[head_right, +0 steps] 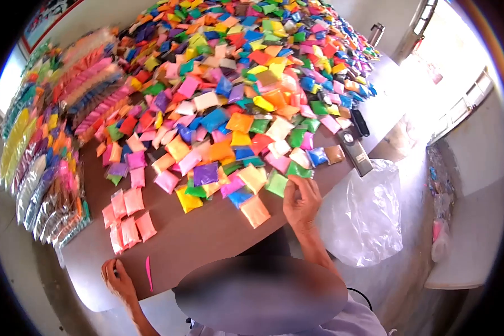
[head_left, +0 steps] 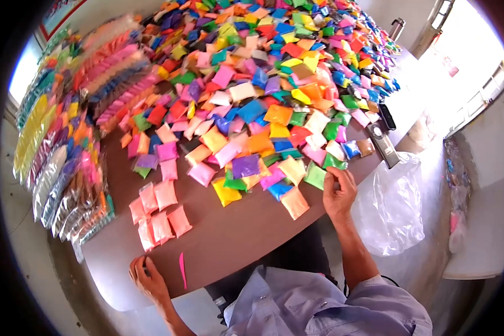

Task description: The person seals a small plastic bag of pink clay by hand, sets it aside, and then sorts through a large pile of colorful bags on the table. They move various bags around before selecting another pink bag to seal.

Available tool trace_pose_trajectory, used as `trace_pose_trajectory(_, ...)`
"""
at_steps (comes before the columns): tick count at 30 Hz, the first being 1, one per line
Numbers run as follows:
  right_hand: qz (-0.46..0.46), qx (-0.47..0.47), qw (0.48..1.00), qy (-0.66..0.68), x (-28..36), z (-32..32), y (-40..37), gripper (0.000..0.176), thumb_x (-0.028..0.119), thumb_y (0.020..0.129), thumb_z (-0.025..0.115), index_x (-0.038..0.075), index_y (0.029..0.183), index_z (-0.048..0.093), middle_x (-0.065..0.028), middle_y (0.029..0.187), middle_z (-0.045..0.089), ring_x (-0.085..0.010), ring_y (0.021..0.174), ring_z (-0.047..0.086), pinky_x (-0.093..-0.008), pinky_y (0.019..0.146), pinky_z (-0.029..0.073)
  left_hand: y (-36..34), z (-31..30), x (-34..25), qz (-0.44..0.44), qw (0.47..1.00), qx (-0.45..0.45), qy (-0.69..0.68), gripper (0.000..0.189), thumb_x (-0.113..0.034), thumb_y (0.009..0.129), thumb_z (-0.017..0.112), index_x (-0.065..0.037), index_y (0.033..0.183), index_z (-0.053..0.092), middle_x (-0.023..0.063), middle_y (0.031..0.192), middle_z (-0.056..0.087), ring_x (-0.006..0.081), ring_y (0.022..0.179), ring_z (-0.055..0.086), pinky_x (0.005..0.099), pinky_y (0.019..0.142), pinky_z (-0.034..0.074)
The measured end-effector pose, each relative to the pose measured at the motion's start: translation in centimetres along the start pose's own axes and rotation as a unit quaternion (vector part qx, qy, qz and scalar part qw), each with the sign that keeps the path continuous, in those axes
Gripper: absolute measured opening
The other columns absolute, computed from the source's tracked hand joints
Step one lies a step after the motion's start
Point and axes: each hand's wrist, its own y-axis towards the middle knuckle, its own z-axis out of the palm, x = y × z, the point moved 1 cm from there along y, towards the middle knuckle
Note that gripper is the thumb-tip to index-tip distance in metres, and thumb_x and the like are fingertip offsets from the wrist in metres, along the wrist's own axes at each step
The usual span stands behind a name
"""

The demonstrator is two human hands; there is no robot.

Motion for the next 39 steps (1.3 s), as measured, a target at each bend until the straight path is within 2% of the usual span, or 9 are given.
trace_pose_trajectory(8, 0.034, 0.026, 0.999, 0.016, -0.4, 1.0, 10.9, 0.022, 0.008, 0.094, 0.076, 0.003, 0.115, 0.074, -0.0144, 0.103, 0.074, -0.0299, 0.090, 0.073, -0.0393, 0.081, 0.057, -0.1, 0.1, 0.6, -0.001, 1.000, 0.008, 0.013, 0.015, -0.011, 0.102, 0.070, 0.001, 0.111, 0.072, 0.0176, 0.114, 0.070, 0.0379, 0.106, 0.067, 0.0469, 0.093, 0.054)
trace_pose_trajectory(13, 0.067, 0.110, 0.986, -0.101, -6.4, 4.6, 18.9, 0.057, 0.043, 0.096, 0.076, 0.006, 0.139, 0.067, -0.0215, 0.137, 0.068, -0.0368, 0.123, 0.069, -0.0466, 0.107, 0.053, -0.3, 0.4, 1.5, 0.003, 1.000, 0.005, 0.025, 0.015, -0.011, 0.104, 0.068, 0.002, 0.110, 0.071, 0.0184, 0.112, 0.069, 0.0375, 0.105, 0.066, 0.0468, 0.091, 0.054)
trace_pose_trajectory(16, 0.103, 0.175, 0.969, -0.138, -8.3, 6.4, 22.6, 0.079, 0.054, 0.092, 0.078, 0.003, 0.149, 0.059, -0.0228, 0.143, 0.067, -0.0376, 0.130, 0.066, -0.0459, 0.111, 0.050, 0.2, 0.5, 1.0, 0.031, 0.999, 0.001, 0.032, 0.015, -0.011, 0.104, 0.066, 0.002, 0.111, 0.068, 0.0178, 0.112, 0.068, 0.0369, 0.105, 0.065, 0.0461, 0.090, 0.054)
trace_pose_trajectory(22, 0.112, 0.270, 0.952, -0.096, -8.7, 9.8, 26.7, 0.082, 0.063, 0.080, 0.083, 0.001, 0.129, 0.064, -0.0213, 0.115, 0.077, -0.0389, 0.111, 0.073, -0.0483, 0.096, 0.055, 1.6, -0.7, -3.0, 0.041, 0.999, -0.001, -0.003, 0.016, -0.015, 0.106, 0.069, -0.001, 0.109, 0.074, 0.0183, 0.104, 0.074, 0.0378, 0.096, 0.071, 0.0461, 0.087, 0.058)
trace_pose_trajectory(26, 0.177, 0.270, 0.943, -0.085, -8.6, 13.5, 28.3, 0.114, 0.060, 0.074, 0.091, -0.001, 0.159, 0.046, -0.0221, 0.144, 0.066, -0.0349, 0.129, 0.067, -0.0435, 0.105, 0.053, 1.4, -0.1, -2.4, 0.045, 0.999, -0.003, 0.003, 0.015, -0.013, 0.106, 0.067, 0.000, 0.108, 0.074, 0.0185, 0.103, 0.072, 0.0382, 0.095, 0.070, 0.0462, 0.086, 0.058)
trace_pose_trajectory(32, 0.125, 0.191, 0.972, -0.048, -10.2, 19.3, 31.9, 0.127, 0.057, 0.067, 0.095, 0.000, 0.164, 0.037, -0.0221, 0.153, 0.060, -0.0344, 0.137, 0.062, -0.0437, 0.113, 0.050, 1.2, 0.0, -2.4, -0.025, 0.999, 0.023, 0.027, 0.021, -0.019, 0.107, 0.066, 0.001, 0.107, 0.072, 0.0193, 0.105, 0.070, 0.0386, 0.097, 0.068, 0.0481, 0.088, 0.057)
trace_pose_trajectory(34, 0.166, 0.199, 0.966, -0.010, -9.9, 21.0, 33.7, 0.130, 0.057, 0.065, 0.096, 0.000, 0.165, 0.036, -0.0216, 0.151, 0.062, -0.0334, 0.136, 0.063, -0.0434, 0.113, 0.050, 0.7, 0.5, -1.5, -0.022, 0.999, 0.019, 0.038, 0.024, -0.022, 0.108, 0.065, 0.001, 0.105, 0.071, 0.0191, 0.105, 0.070, 0.0371, 0.096, 0.067, 0.0478, 0.087, 0.056)
trace_pose_trajectory(36, 0.143, 0.233, 0.961, 0.035, -7.6, 21.5, 35.4, 0.110, 0.059, 0.063, 0.090, 0.000, 0.149, 0.055, -0.0255, 0.147, 0.062, -0.0402, 0.137, 0.061, -0.0477, 0.113, 0.050, 0.7, 0.6, -1.3, -0.032, 0.999, 0.014, 0.021, 0.026, -0.025, 0.108, 0.064, 0.000, 0.104, 0.071, 0.0182, 0.103, 0.069, 0.0357, 0.093, 0.066, 0.0471, 0.084, 0.056)
trace_pose_trajectory(39, 0.117, 0.197, 0.973, -0.015, -7.4, 25.7, 36.6, 0.099, 0.060, 0.062, 0.088, 0.004, 0.139, 0.061, -0.0262, 0.138, 0.065, -0.0422, 0.129, 0.063, -0.0490, 0.110, 0.051, 0.5, 0.7, -0.9, -0.023, 0.999, 0.012, 0.031, 0.030, -0.029, 0.108, 0.063, 0.000, 0.104, 0.070, 0.0176, 0.101, 0.068, 0.0350, 0.091, 0.065, 0.0462, 0.082, 0.055)
